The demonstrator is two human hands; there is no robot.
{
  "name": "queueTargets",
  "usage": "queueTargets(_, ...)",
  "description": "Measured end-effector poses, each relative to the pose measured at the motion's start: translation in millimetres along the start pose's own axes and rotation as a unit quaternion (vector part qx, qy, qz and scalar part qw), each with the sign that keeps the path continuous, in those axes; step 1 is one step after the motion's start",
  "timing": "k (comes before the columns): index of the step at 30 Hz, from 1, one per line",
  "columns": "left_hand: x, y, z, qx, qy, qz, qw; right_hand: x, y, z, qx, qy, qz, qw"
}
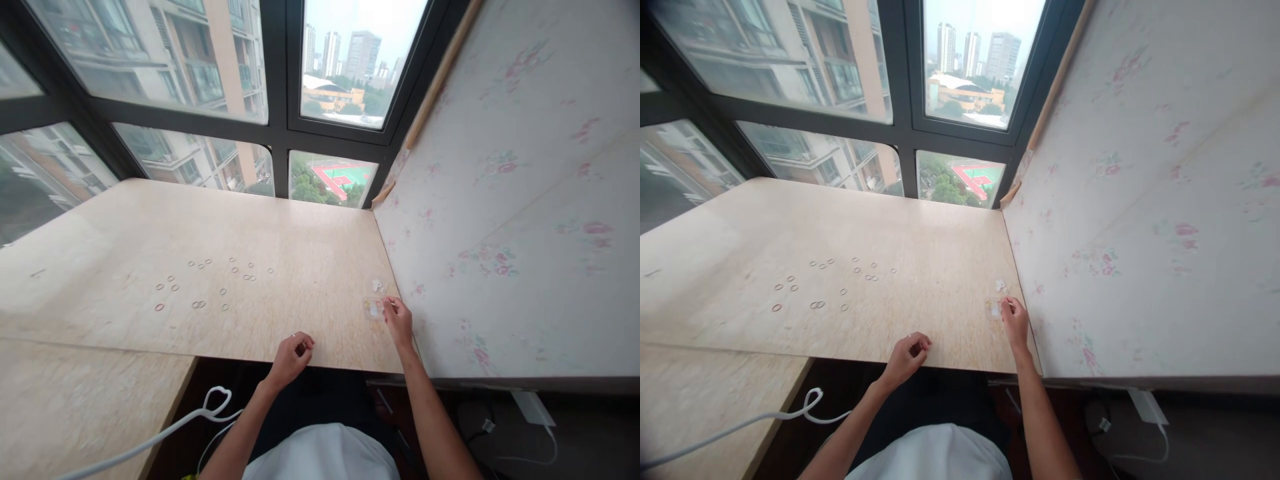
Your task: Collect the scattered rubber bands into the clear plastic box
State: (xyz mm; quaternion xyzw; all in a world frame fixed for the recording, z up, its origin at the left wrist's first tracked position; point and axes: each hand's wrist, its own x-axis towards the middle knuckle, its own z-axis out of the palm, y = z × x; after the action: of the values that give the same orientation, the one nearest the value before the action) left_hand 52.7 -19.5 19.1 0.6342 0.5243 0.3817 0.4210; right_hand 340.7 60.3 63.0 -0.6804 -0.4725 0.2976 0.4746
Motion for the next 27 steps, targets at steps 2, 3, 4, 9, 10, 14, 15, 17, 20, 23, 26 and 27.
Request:
queueTargets(2, 1, -1, -0.4, -0.011, 0.004, -0.005, 1.000, -10, -3, 7, 0.009, -0.025, -0.011, 1.000)
queueTargets(3, 2, -1, -0.5, -0.014, 0.011, -0.010, 1.000, -17, -3, 13, 0.013, -0.042, -0.016, 0.999)
queueTargets(4, 4, -2, -1.0, -0.019, 0.022, -0.019, 0.999, -24, -2, 19, 0.016, -0.061, -0.019, 0.998)
queueTargets(9, 21, -11, -17.7, -0.046, 0.079, -0.095, 0.991, -61, 7, 54, 0.013, -0.179, -0.037, 0.983)
queueTargets(10, 24, -13, -25.8, -0.038, 0.093, -0.097, 0.990, -65, 9, 59, 0.002, -0.192, -0.045, 0.980)
queueTargets(14, 28, -23, -74.3, 0.053, 0.192, -0.101, 0.975, -66, 21, 69, -0.077, -0.159, -0.080, 0.981)
queueTargets(15, 27, -26, -89.3, 0.080, 0.221, -0.110, 0.966, -65, 23, 70, -0.091, -0.143, -0.083, 0.982)
queueTargets(17, 24, -34, -120.7, 0.121, 0.275, -0.132, 0.945, -62, 27, 71, -0.108, -0.124, -0.084, 0.983)
queueTargets(20, 18, -47, -166.3, 0.168, 0.343, -0.164, 0.909, -61, 27, 70, -0.140, -0.125, -0.103, 0.977)
queueTargets(23, 12, -59, -203.3, 0.219, 0.382, -0.192, 0.877, -62, 24, 70, -0.171, -0.128, -0.124, 0.969)
queueTargets(26, 8, -68, -228.5, 0.253, 0.363, -0.212, 0.871, -62, 21, 70, -0.191, -0.128, -0.132, 0.964)
queueTargets(27, 7, -71, -234.4, 0.259, 0.349, -0.217, 0.874, -62, 20, 70, -0.197, -0.129, -0.131, 0.963)
